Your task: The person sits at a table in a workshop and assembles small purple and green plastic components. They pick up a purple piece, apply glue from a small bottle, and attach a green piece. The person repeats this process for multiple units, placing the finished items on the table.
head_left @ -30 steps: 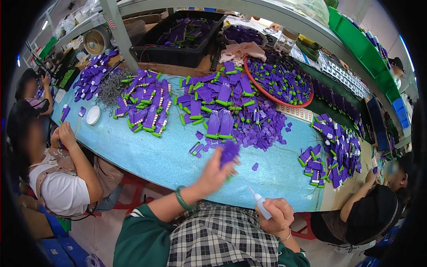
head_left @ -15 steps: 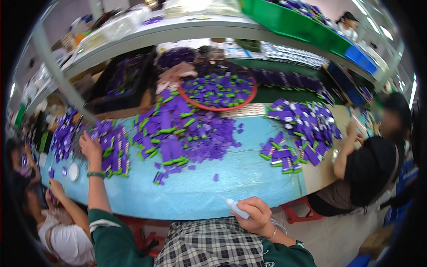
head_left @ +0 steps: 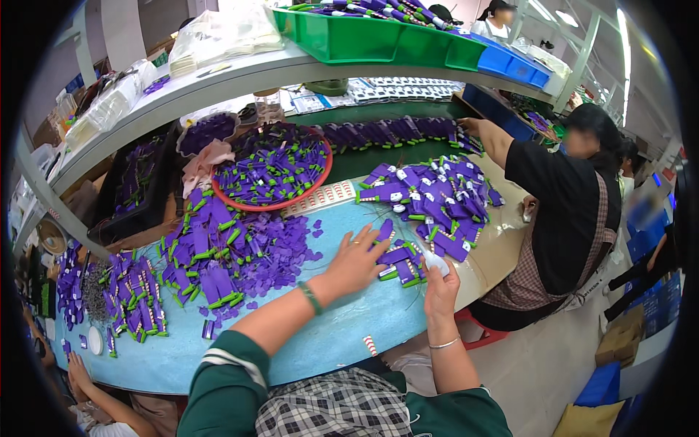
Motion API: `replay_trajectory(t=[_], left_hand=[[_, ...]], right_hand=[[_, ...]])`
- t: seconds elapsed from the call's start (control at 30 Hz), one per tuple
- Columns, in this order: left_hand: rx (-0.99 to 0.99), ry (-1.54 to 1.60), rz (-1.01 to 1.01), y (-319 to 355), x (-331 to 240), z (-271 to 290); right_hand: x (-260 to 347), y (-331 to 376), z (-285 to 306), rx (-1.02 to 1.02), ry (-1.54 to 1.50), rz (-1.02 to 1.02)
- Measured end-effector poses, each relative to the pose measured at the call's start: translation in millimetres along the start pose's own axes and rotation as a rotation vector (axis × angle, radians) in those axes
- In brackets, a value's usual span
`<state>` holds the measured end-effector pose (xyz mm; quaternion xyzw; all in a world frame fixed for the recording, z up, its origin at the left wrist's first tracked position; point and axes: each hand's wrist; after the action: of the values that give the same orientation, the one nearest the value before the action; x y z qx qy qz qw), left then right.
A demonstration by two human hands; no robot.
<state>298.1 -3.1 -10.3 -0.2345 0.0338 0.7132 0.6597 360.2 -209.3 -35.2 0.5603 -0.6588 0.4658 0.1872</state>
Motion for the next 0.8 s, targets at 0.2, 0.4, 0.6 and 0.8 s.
replay_trajectory(t=[0.2, 0.4, 0.6, 0.8], left_hand=[[0.132, -0.071, 0.032, -19, -24, -32], [0.114, -0.108, -0.008, 39, -21, -13], [0.185, -0.176, 0.091, 117, -14, 24], [0.175, -0.151, 0.248, 166, -11, 58]], right_hand=[[-15, -22, 11, 0.161, 0.303, -0.011], [-16, 19, -5, 0.182, 0.335, -0.132], [-4, 90, -39, 0.066, -0.073, -0.365], [-1, 42, -29, 0.236, 0.082, -0.137]])
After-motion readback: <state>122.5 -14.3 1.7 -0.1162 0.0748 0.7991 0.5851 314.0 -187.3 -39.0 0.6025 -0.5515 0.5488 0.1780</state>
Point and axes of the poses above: each hand's wrist, its own y-axis away from the middle knuckle, its own z-axis out of the back of the hand, x = y × z, and after that the axes turned 14 degrees about z, right-handed
